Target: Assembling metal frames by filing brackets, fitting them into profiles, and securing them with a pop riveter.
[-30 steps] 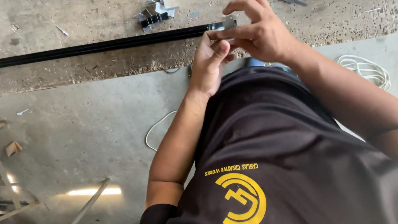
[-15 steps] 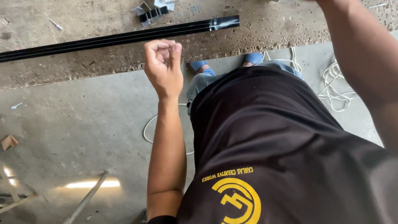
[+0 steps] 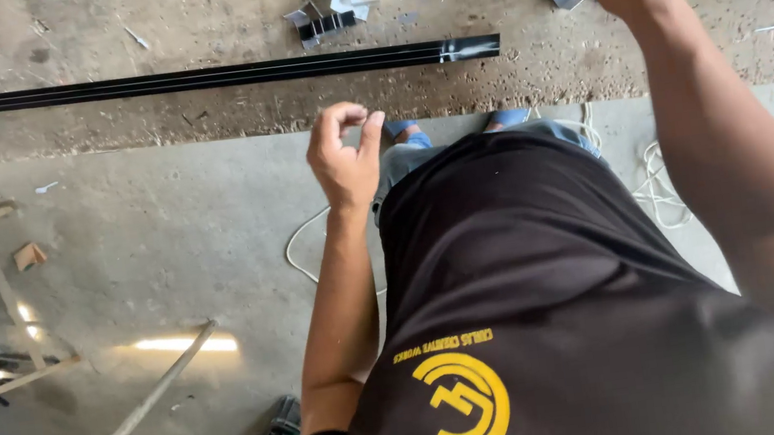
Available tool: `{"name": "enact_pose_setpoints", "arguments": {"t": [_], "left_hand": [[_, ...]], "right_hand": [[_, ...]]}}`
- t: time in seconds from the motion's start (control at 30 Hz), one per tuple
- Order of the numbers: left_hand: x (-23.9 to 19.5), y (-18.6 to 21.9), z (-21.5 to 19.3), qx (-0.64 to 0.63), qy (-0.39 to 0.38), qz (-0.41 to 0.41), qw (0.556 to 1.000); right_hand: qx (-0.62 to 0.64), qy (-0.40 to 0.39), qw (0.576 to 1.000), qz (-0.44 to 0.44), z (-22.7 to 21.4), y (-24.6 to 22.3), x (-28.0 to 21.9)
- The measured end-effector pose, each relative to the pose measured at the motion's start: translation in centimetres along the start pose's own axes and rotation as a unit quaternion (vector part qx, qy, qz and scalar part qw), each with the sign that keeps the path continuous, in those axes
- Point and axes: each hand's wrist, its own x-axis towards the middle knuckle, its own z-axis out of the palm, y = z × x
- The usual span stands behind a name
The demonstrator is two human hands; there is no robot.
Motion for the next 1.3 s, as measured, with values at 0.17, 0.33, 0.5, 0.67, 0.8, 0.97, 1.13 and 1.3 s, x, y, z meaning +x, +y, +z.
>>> {"name": "enact_pose_setpoints", "arguments": {"t": [0.17, 0.33, 0.5, 0.67, 0.8, 0.97, 1.13, 1.3], "left_hand": [[2.5, 0.6, 3.3, -0.012, -0.083, 0.086, 0.993], [5.5, 2.2, 6.8, -0.064, -0.133, 0.156, 0.977], [8.2, 4.6, 7.9, -0.075, -0.156, 0.240, 0.955], [9.9, 2.9, 4.5, -0.023, -0.067, 0.223, 0.972], [12.8, -2.2, -2.9, -0.012, 0.079, 0.083, 0.993], [16.9, -10.6, -13.9, -0.168, 0.270, -0.112, 0.941], [17.9, -14.5, -20.9, -0.337, 0.388, -0.195, 0.835], [19.1, -17.5, -24.7, -0.361, 0.405, -0.157, 0.825]], "right_hand": [[0.132, 0.043, 0.989, -0.047, -6.8, -7.1, -2.2], [0.218, 0.018, 0.975, -0.045, -9.7, -12.9, -1.8], [0.233, 0.066, 0.964, -0.113, -10.8, -15.5, -0.8], [0.250, 0.016, 0.960, -0.128, -10.1, -15.6, 0.1], [0.273, -0.001, 0.958, -0.091, -9.1, -12.1, -0.5], [0.243, -0.004, 0.970, 0.007, -8.2, -4.6, -4.7], [0.147, -0.038, 0.986, 0.074, -5.0, 2.2, -8.1], [0.098, -0.070, 0.986, 0.116, -4.9, 0.7, -8.6]]}}
